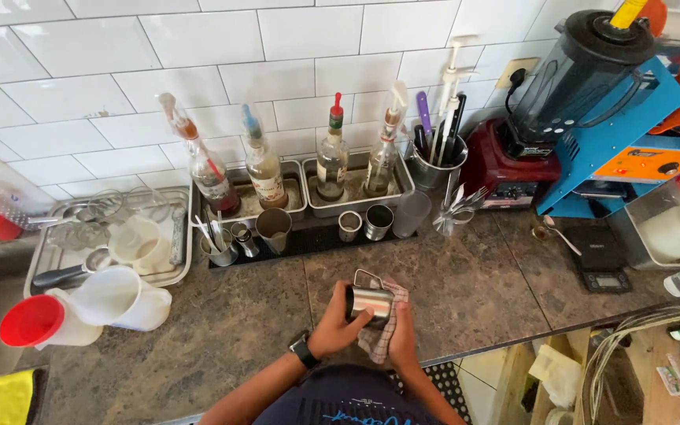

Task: Wiping a coffee shop counter with a cloth.

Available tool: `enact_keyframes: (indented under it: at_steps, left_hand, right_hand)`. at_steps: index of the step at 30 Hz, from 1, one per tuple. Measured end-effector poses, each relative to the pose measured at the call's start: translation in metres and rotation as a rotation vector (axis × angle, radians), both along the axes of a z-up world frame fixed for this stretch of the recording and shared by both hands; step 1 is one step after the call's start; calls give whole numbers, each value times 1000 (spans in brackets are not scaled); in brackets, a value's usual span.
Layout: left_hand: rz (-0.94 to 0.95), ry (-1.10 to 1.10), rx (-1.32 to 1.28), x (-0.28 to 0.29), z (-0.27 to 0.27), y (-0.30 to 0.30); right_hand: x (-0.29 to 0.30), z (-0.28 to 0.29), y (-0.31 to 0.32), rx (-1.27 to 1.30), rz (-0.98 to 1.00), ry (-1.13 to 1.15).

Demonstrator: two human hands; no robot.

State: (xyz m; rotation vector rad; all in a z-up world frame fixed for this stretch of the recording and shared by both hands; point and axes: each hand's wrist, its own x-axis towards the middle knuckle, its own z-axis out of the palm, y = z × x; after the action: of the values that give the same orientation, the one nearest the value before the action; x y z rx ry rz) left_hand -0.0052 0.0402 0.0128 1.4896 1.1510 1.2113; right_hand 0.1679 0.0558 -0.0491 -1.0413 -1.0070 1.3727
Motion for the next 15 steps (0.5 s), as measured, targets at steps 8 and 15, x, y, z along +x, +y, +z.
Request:
enact_keyframes:
  at_steps: [8, 15]
  left_hand:
    - [112, -207, -196, 4, -56, 23]
    - [18, -282, -198, 2, -26, 9]
  right_hand:
    - [-24, 62, -7, 496, 86, -608]
    - [-14, 36, 9, 139, 117, -200]
